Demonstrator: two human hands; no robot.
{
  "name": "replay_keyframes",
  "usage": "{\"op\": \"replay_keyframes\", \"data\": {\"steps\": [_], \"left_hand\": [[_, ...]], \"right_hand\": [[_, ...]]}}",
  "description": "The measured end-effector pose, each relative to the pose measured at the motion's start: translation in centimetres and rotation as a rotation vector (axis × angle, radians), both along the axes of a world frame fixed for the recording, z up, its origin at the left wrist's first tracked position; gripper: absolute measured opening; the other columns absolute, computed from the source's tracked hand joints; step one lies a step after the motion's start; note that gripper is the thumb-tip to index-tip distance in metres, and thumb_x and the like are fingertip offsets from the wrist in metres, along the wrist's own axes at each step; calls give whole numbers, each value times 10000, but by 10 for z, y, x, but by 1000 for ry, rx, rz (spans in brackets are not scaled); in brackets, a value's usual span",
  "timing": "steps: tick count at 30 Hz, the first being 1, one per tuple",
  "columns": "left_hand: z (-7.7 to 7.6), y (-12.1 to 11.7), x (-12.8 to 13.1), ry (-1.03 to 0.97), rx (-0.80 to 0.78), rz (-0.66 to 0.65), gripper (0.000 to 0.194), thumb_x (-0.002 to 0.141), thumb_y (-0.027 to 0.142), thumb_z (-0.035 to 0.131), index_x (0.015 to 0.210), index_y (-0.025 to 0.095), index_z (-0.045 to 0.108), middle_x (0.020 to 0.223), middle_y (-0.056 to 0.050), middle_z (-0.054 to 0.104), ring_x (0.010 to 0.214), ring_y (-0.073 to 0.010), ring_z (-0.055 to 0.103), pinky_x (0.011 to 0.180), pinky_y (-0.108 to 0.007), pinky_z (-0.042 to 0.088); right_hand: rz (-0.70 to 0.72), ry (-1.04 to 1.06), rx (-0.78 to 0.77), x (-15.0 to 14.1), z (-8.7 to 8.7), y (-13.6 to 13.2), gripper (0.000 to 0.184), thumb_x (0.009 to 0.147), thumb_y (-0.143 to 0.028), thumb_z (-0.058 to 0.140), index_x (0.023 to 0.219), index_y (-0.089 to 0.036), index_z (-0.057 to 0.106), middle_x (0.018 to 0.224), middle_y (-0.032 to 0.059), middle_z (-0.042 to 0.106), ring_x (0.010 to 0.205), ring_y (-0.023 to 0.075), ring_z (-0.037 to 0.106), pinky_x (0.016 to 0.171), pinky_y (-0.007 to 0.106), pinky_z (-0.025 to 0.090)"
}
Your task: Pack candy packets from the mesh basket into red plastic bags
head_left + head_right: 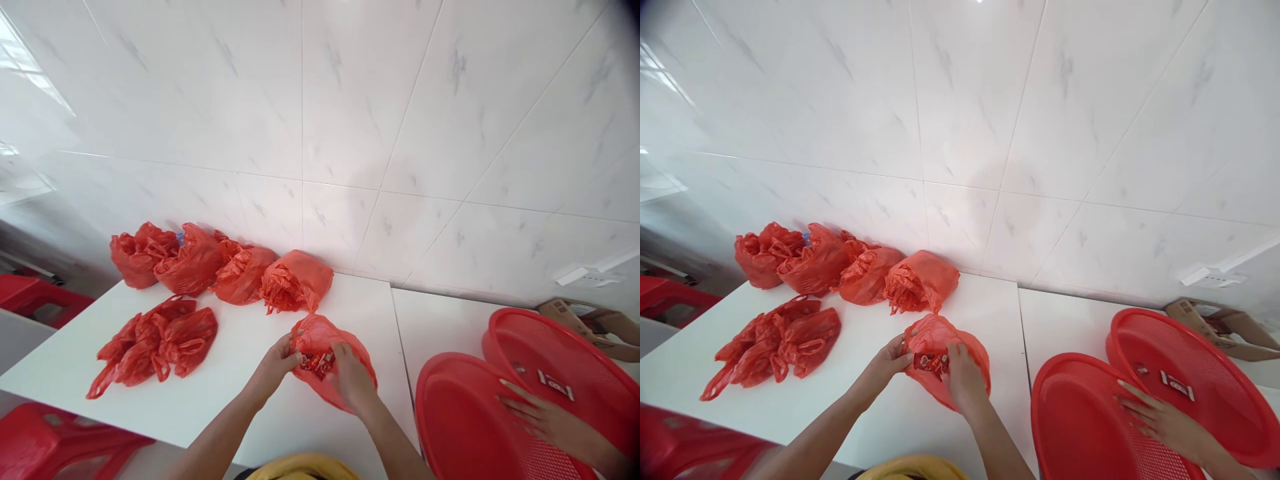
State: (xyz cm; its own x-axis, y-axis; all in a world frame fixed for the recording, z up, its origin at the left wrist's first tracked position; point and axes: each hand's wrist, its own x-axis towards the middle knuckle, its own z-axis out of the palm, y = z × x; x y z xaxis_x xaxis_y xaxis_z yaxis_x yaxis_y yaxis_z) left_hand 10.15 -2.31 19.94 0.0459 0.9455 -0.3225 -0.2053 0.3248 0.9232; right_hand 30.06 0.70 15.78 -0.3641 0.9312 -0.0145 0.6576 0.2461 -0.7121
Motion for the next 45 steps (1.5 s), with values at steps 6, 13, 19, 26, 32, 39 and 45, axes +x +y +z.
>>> {"op": "replay_keyframes", "data": {"steps": [6,13,19,26,32,39,45], "left_hand": [[7,1,-14,8,83,-39,584,767,286,623,1329,229,474,993,-50,674,913,-228,597,815,-333,433],[-6,6,-23,47,81,-50,655,783,316,613,1396,246,394,805,-4,626,797,-187,564,798,-334,414],[-8,9,-31,124,48,20,638,760,320,623,1366,262,431,705,38,521,700,-150,506,750,-313,399],[32,9,-32,195,194,152,404,749,357,638,1131,229,607,762,8,530,753,-160,506,737,-291,397],[49,9,-44,447,205,115,325,772,340,607,1078,235,633,792,0,545,745,-163,509,707,-285,411],[50,-10,-58,600,238,-184,465,795,293,559,1256,301,504,1024,-31,601,951,-198,554,867,-344,437],[-16,-33,-78,706,54,-177,962,654,275,663,1466,232,150,1492,-144,262,1309,-306,348,1013,-410,369]], "right_hand": [[-54,-444,160,50,-20,-13,539,768,-191,473,1306,-181,502,1382,133,464,1281,306,407,1024,433,373],[-104,-635,261,70,-25,-47,454,769,-197,478,1207,-234,596,1371,85,504,1266,340,403,1000,501,344],[-290,-634,366,86,-22,-46,381,793,-98,373,990,-219,676,1239,99,601,1199,330,460,915,495,379],[-469,-152,515,94,16,-34,234,837,-286,446,895,-198,654,1051,121,645,1034,269,548,911,431,433],[-639,234,77,83,41,-28,285,814,-385,460,968,-228,641,1059,72,670,995,242,601,871,353,474],[-567,459,-228,87,32,-23,325,821,-427,496,1051,-229,611,1147,79,643,1084,261,576,929,380,454],[-369,401,-335,100,-24,-43,779,733,-400,621,1409,-258,263,1472,125,340,1356,265,316,1076,442,321]]}}
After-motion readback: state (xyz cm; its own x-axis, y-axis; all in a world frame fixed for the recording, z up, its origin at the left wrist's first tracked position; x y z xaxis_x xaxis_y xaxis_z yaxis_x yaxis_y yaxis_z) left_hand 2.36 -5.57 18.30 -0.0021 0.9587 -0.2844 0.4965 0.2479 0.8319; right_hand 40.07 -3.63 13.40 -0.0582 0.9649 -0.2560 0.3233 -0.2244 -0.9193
